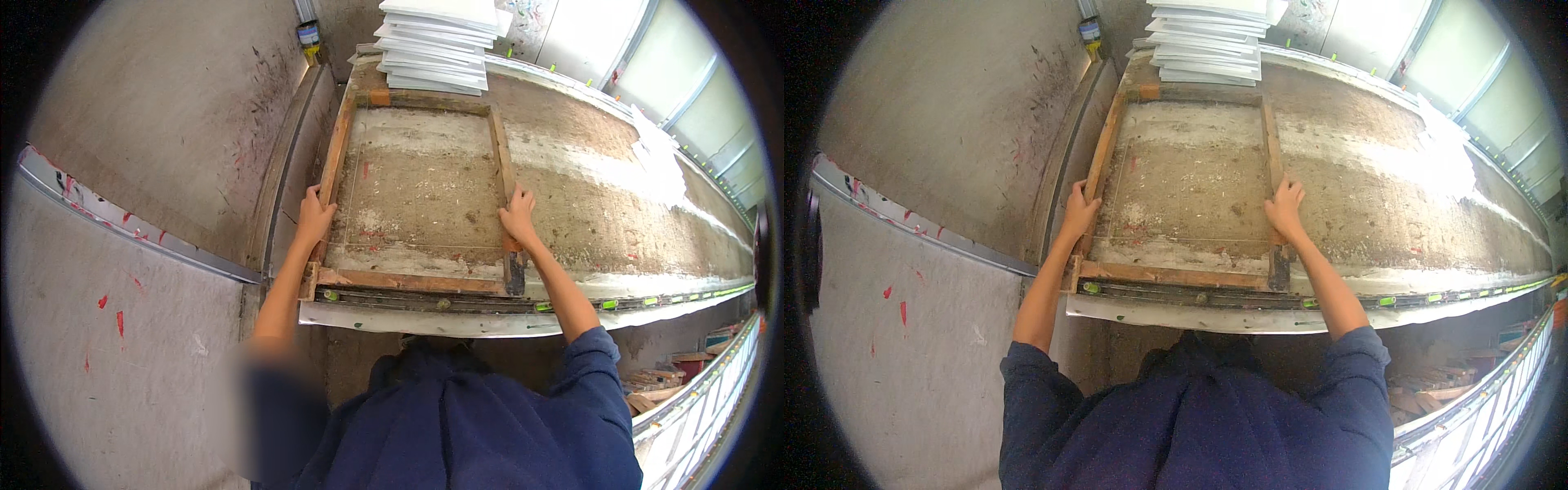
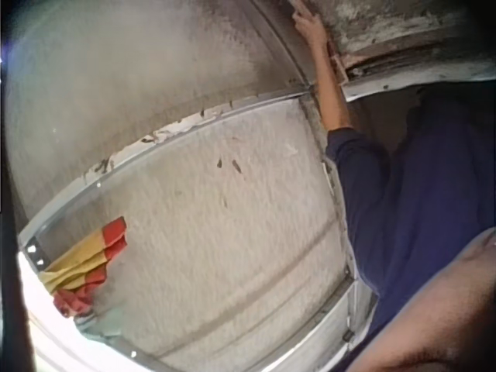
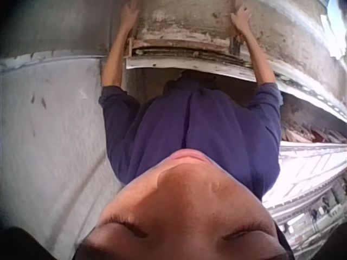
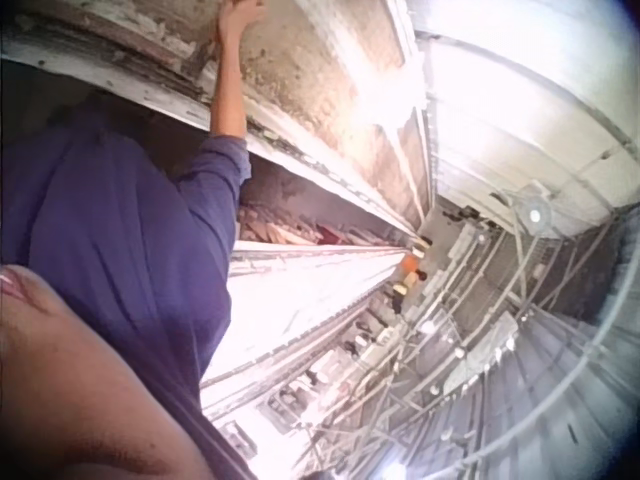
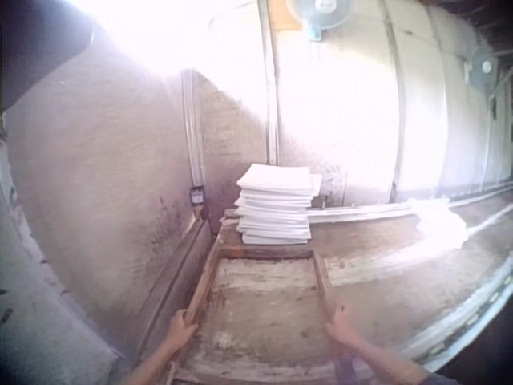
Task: The person repeatedly picks up white square tiles from a stack and places them into a wooden frame on a workbench. They press down on each tile to ensure it is flat before moving the frame aside and repeating the process with the next tile.
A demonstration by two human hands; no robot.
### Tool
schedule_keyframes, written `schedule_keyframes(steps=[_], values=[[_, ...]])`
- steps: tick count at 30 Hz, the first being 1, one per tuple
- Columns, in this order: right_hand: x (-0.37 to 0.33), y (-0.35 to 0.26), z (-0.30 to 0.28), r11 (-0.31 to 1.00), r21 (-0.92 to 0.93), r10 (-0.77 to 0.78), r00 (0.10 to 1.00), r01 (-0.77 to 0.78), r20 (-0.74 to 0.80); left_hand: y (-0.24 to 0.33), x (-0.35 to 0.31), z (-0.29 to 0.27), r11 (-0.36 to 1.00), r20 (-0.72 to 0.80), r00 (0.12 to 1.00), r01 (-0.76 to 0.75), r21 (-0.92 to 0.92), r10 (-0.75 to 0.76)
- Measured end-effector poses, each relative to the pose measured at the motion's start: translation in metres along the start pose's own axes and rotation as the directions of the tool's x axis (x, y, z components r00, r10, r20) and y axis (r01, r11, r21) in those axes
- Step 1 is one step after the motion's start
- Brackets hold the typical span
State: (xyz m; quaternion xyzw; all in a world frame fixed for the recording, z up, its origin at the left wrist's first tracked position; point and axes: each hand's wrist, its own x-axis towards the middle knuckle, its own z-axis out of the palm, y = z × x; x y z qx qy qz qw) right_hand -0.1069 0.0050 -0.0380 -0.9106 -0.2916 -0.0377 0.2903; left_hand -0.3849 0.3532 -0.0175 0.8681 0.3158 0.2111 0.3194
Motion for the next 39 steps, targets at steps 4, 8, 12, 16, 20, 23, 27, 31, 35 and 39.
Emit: schedule_keyframes(steps=[4, 8, 12, 16, 20, 23, 27, 31, 35, 39], values=[[0.002, 0.005, -0.017, 1.000, -0.008, -0.007, 0.996, 0.008, 0.092, 0.014, -0.006, 0.010, 0.995, 0.065, 0.994, 0.095, -0.041, -0.093], [-0.008, 0.034, -0.029, 0.998, -0.022, -0.050, 0.997, 0.051, 0.065, 0.040, -0.021, 0.023, 1.000, 0.019, 1.000, -0.012, -0.006, 0.012], [-0.014, 0.019, -0.030, 0.999, -0.048, -0.020, 0.998, 0.023, 0.054, 0.035, -0.026, 0.018, 0.999, -0.001, 1.000, 0.016, -0.048, -0.016], [-0.014, 0.022, -0.035, 0.999, -0.031, -0.004, 0.998, 0.006, 0.058, 0.059, -0.022, 0.011, 0.966, 0.063, 0.993, 0.111, -0.235, -0.098], [-0.008, 0.018, -0.034, 1.000, 0.017, 0.022, 0.997, -0.023, 0.069, 0.039, -0.017, 0.017, 0.987, 0.129, 0.991, 0.045, -0.153, -0.026], [-0.006, 0.018, -0.032, 1.000, 0.020, -0.002, 0.996, 0.000, 0.091, 0.036, -0.013, 0.014, 0.996, 0.109, 0.994, 0.029, -0.090, -0.019], [-0.007, 0.022, -0.028, 0.999, -0.030, -0.028, 0.998, 0.029, 0.064, 0.033, -0.017, 0.015, 0.998, 0.077, 0.995, -0.058, -0.015, 0.059], [-0.008, 0.010, -0.035, 0.997, 0.001, 0.082, 0.987, -0.083, 0.135, 0.047, -0.019, 0.016, 0.998, 0.101, 0.994, 0.034, 0.060, -0.040], [-0.016, 0.028, -0.053, 0.993, 0.062, 0.084, 0.979, -0.097, 0.185, 0.083, -0.022, 0.020, 0.883, 0.055, 0.984, -0.177, 0.434, 0.170], [-0.022, 0.072, -0.118, 0.979, 0.154, 0.104, 0.977, -0.134, 0.188, 0.166, -0.006, 0.062, 0.926, 0.143, 0.935, -0.345, 0.155, 0.325]])
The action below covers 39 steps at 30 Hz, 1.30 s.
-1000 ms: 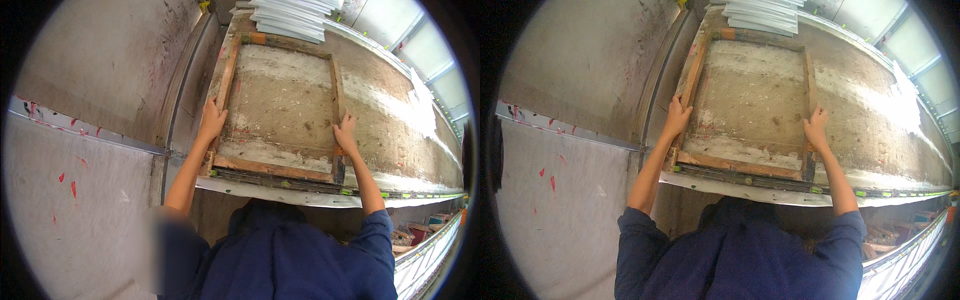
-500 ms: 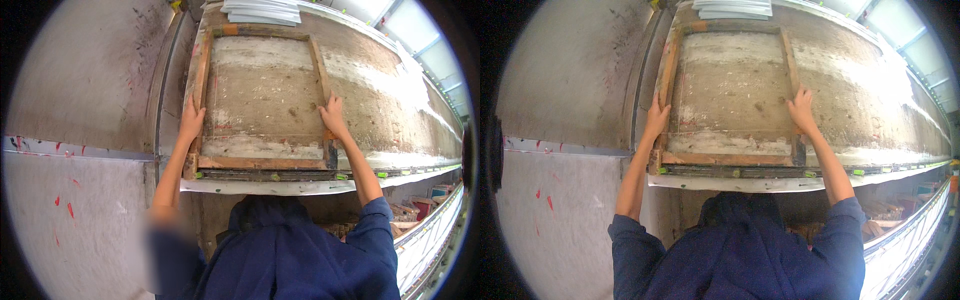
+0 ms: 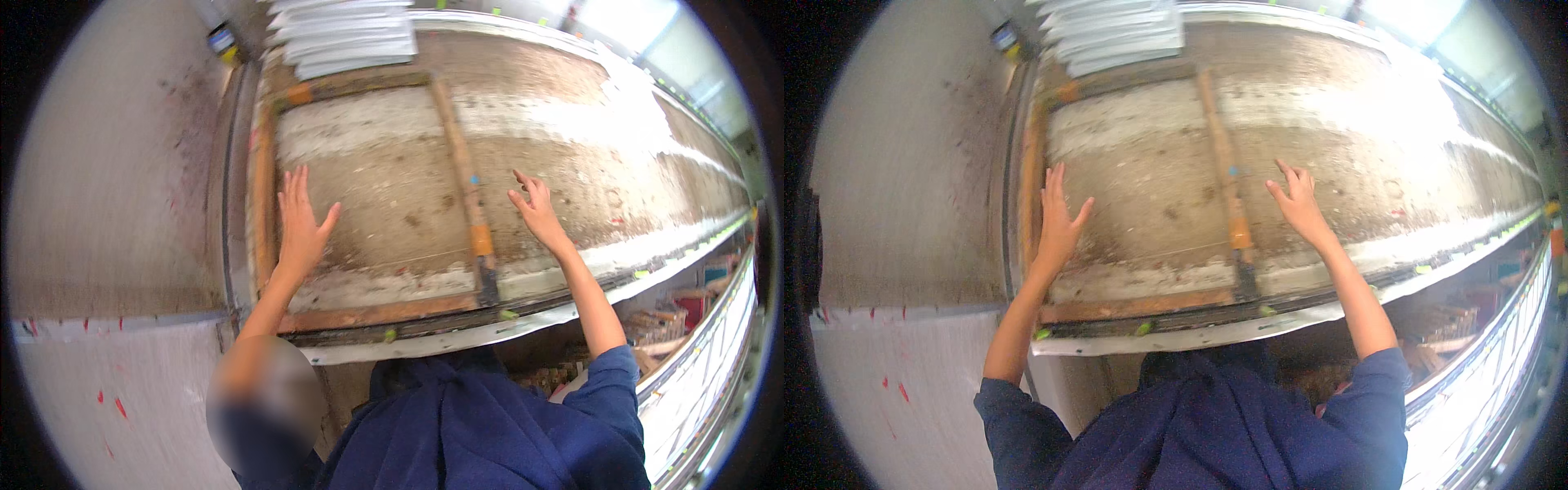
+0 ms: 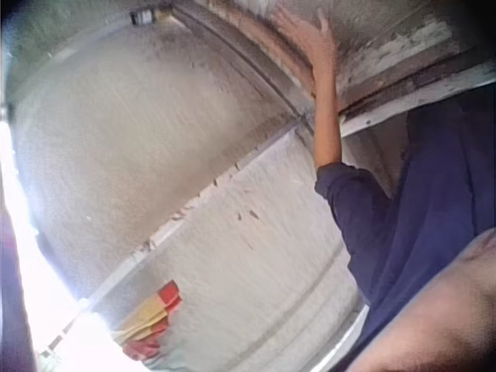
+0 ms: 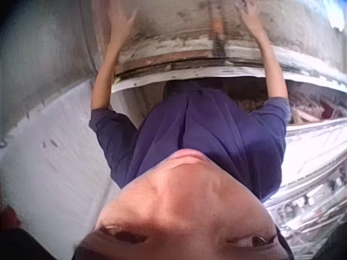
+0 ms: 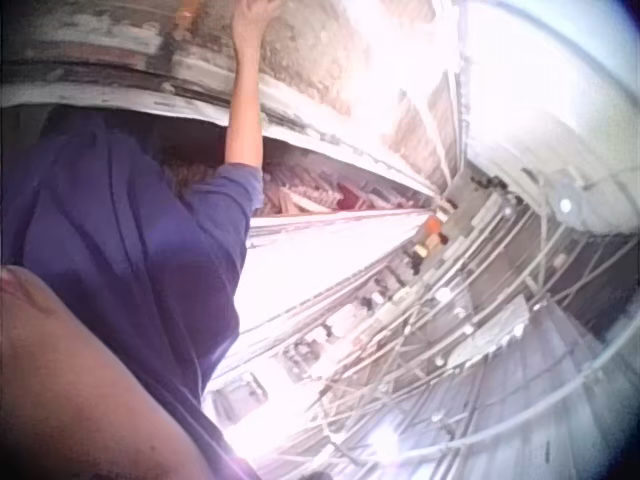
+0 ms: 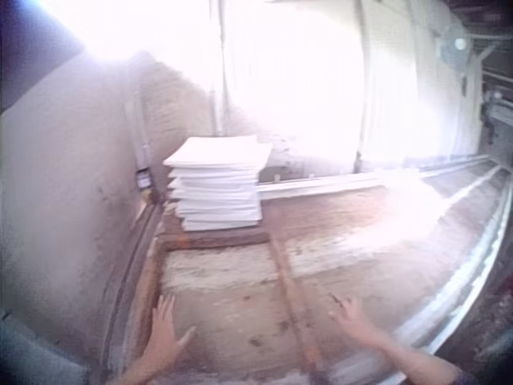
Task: The person repeatedly picks up white square tiles from a stack and places them into a wooden frame on a workbench. They press down on each tile to ensure it is flat before moving the frame aside and repeating the process with the next tile.
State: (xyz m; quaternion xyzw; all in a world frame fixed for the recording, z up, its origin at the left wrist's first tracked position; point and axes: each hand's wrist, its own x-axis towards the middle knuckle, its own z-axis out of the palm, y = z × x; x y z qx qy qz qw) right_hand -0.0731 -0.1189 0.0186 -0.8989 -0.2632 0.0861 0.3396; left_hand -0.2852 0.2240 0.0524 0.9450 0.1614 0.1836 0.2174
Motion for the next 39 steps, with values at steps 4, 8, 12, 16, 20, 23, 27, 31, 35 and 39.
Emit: schedule_keyframes(steps=[4, 8, 12, 16, 20, 23, 27, 31, 35, 39], values=[[-0.004, 0.070, -0.091, 0.984, 0.162, 0.063, 0.997, -0.071, 0.051, 0.095, 0.058, 0.058, 0.956, 0.124, 0.973, -0.157, -0.250, 0.192], [0.003, 0.133, -0.186, 0.948, 0.145, 0.279, 0.959, -0.284, 0.055, 0.202, 0.110, 0.130, 0.914, 0.263, 0.919, -0.189, -0.358, 0.293], [0.044, 0.287, -0.260, 0.917, 0.348, 0.211, 0.978, -0.194, -0.011, 0.310, 0.170, 0.226, 0.878, 0.265, 0.880, -0.277, -0.392, 0.395], [0.102, 0.345, -0.310, 0.743, 0.669, 0.233, 0.943, -0.016, -0.237, 0.419, 0.253, 0.314, 0.642, 0.283, 0.929, 0.069, -0.763, 0.237], [0.171, 0.373, -0.325, 0.567, 0.816, 0.251, 0.919, 0.116, -0.305, 0.477, 0.336, 0.388, 0.503, 0.301, 0.949, 0.214, -0.837, 0.097], [0.198, 0.388, -0.329, 0.490, 0.865, 0.275, 0.921, 0.112, -0.275, 0.526, 0.379, 0.415, 0.452, 0.297, 0.955, 0.255, -0.855, 0.022], [0.214, 0.390, -0.339, 0.375, 0.924, 0.230, 0.959, 0.069, -0.165, 0.544, 0.427, 0.440, 0.393, 0.331, 0.943, 0.316, -0.863, -0.032], [0.221, 0.390, -0.342, 0.372, 0.925, 0.132, 0.983, 0.073, -0.131, 0.558, 0.440, 0.454, 0.500, 0.322, 0.945, 0.305, -0.811, -0.054], [0.222, 0.378, -0.344, 0.266, 0.960, 0.115, 0.986, 0.089, -0.123, 0.580, 0.427, 0.432, 0.289, 0.302, 0.943, 0.330, -0.899, -0.137], [0.218, 0.362, -0.357, 0.042, 0.991, 0.103, 0.986, 0.124, -0.128, 0.599, 0.393, 0.400, 0.130, 0.273, 0.949, 0.293, -0.947, -0.156]])
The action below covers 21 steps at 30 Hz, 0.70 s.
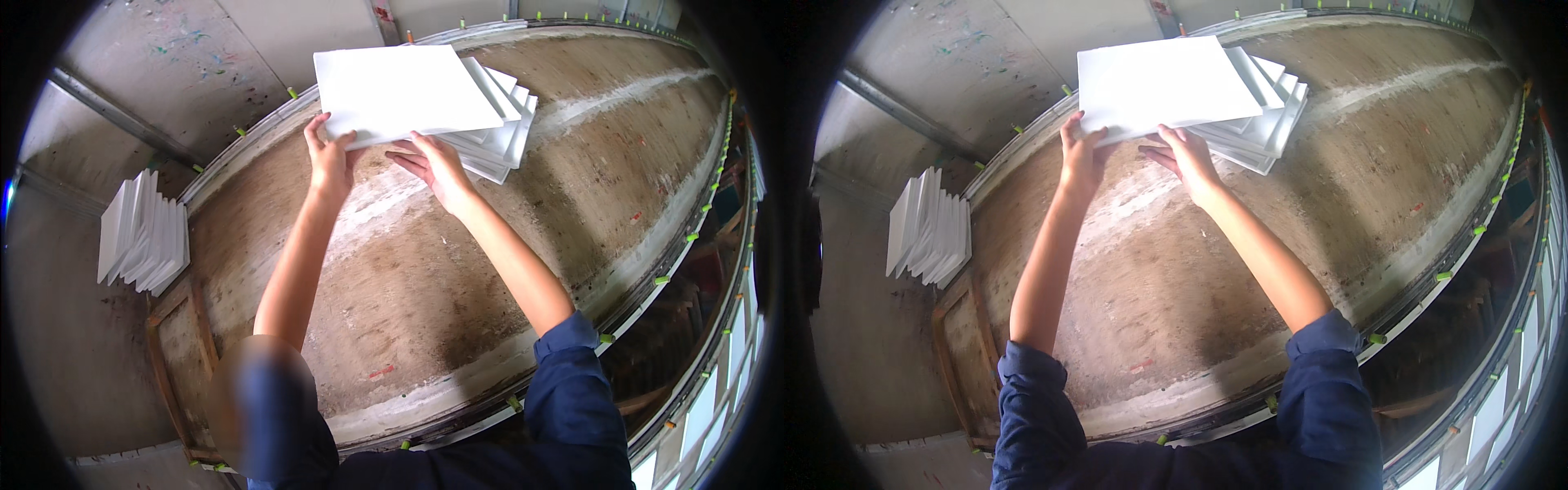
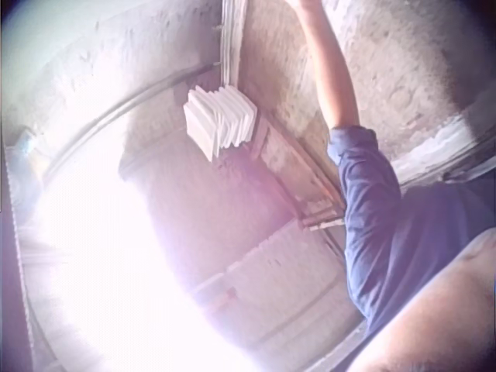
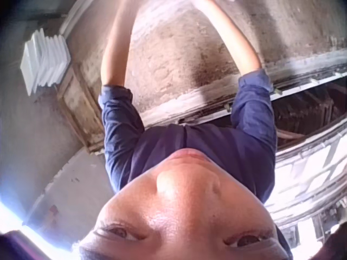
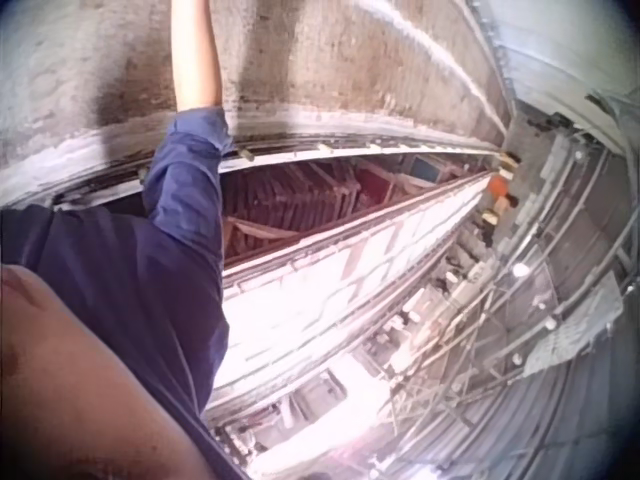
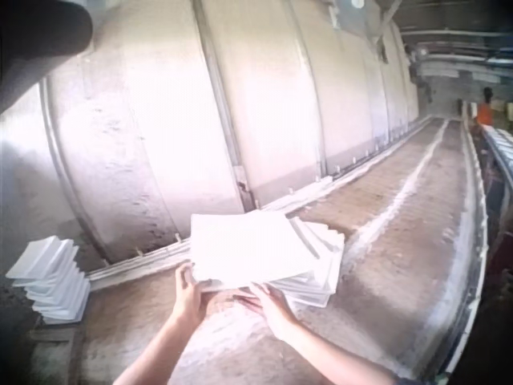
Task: The person repeatedly picks up white square tiles from a stack and places them into a wooden frame on a workbench. They press down on each tile to ensure it is flat before moving the frame aside and repeating the process with the next tile.
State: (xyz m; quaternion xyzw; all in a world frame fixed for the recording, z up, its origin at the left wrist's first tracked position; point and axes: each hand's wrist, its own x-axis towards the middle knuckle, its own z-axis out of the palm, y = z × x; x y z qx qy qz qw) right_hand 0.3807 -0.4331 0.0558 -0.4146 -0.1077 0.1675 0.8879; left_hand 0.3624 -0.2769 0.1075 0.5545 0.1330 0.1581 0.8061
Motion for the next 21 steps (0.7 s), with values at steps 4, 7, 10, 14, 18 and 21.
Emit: schedule_keyframes(steps=[4, 7, 10, 14, 18, 21], values=[[-0.023, -0.011, 0.022, 0.992, 0.129, -0.006, 0.997, 0.017, -0.078, 0.010, -0.068, -0.017, 0.997, -0.049, 0.998, 0.032, -0.071, -0.036], [-0.047, 0.002, 0.049, 0.997, 0.076, 0.032, 0.982, -0.018, -0.184, 0.008, -0.120, -0.043, 0.999, -0.082, 0.996, -0.040, -0.008, 0.039], [-0.074, 0.015, 0.065, 0.996, 0.043, 0.082, 0.992, -0.078, -0.101, 0.015, -0.156, -0.079, 0.990, -0.159, 0.985, -0.046, 0.131, 0.067], [-0.103, 0.011, 0.087, 0.967, -0.186, 0.185, 0.982, -0.173, 0.049, 0.046, -0.180, -0.158, 0.992, -0.380, 0.918, -0.088, 0.094, 0.118], [-0.133, 0.005, 0.130, 0.923, -0.319, 0.268, 0.953, -0.214, 0.139, 0.094, -0.205, -0.253, 0.970, -0.347, 0.918, -0.122, 0.210, 0.191], [-0.145, 0.030, 0.165, 0.917, -0.352, 0.264, 0.948, -0.189, 0.179, 0.133, -0.231, -0.303, 0.936, -0.095, 0.970, -0.187, 0.300, 0.224]])
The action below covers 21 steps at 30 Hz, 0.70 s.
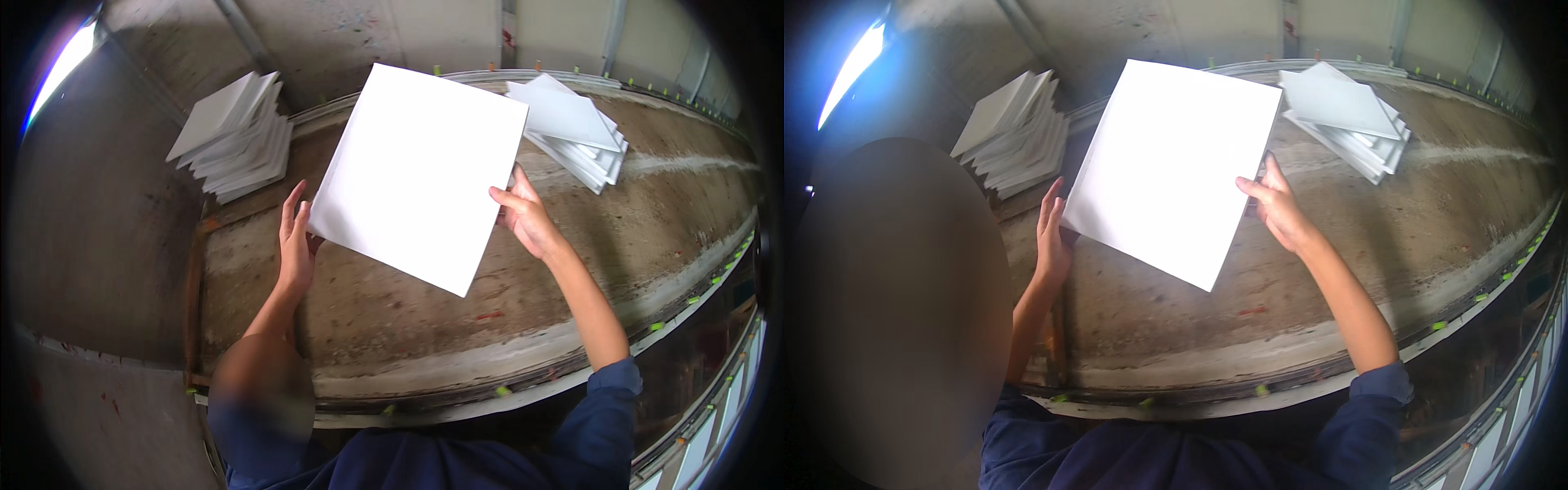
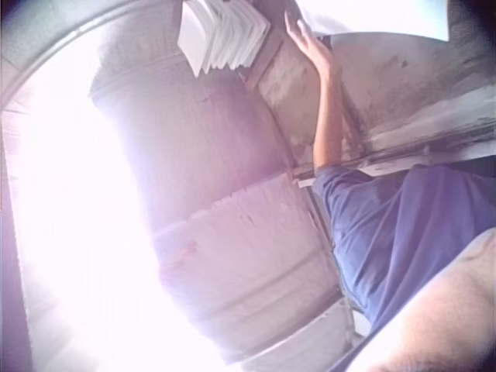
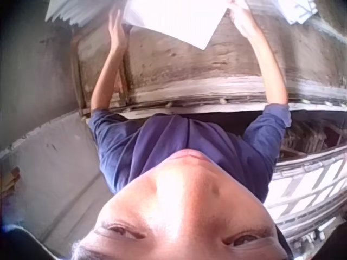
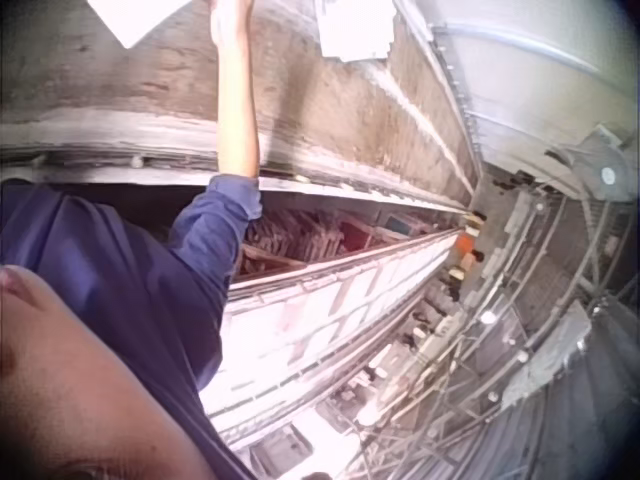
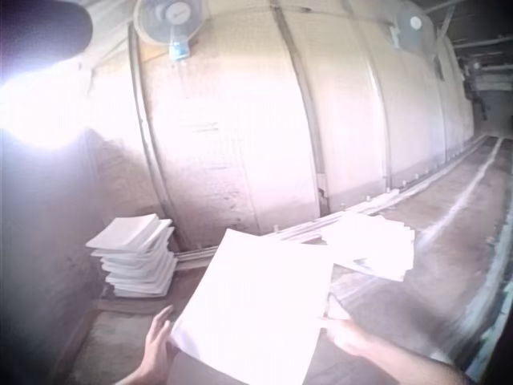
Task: The person repeatedly picks up white square tiles from a stack and places them into a wooden frame on a workbench. They press down on each tile to ensure it is flat before moving the frame aside and repeating the process with the next tile.
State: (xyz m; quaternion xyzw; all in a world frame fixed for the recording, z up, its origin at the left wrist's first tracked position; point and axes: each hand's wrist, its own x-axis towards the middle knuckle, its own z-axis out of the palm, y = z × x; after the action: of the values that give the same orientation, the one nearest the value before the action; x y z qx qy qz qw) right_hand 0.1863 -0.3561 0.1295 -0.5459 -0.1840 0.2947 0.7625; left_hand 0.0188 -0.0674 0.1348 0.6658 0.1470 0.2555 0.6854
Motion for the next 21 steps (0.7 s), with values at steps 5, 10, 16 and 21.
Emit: schedule_keyframes(steps=[5, 10, 16, 21], values=[[0.004, 0.024, 0.128, 0.994, -0.107, -0.012, 0.995, 0.023, 0.097, 0.022, -0.023, -0.135, 0.969, 0.200, 0.980, -0.034, 0.245, -0.017], [0.018, 0.086, 0.275, 0.994, -0.109, -0.004, 1.000, 0.004, -0.006, 0.021, -0.043, -0.285, 0.972, 0.269, 0.955, 0.063, 0.225, -0.124], [0.049, 0.192, 0.380, 0.990, -0.129, -0.074, 0.994, 0.063, -0.081, -0.007, -0.067, -0.433, 0.870, 0.192, 0.978, -0.026, 0.492, -0.080], [0.058, 0.240, 0.432, 0.960, -0.261, 0.078, 0.991, -0.104, -0.108, -0.046, -0.093, -0.511, 0.478, 0.087, 0.990, -0.129, 0.869, 0.109]])
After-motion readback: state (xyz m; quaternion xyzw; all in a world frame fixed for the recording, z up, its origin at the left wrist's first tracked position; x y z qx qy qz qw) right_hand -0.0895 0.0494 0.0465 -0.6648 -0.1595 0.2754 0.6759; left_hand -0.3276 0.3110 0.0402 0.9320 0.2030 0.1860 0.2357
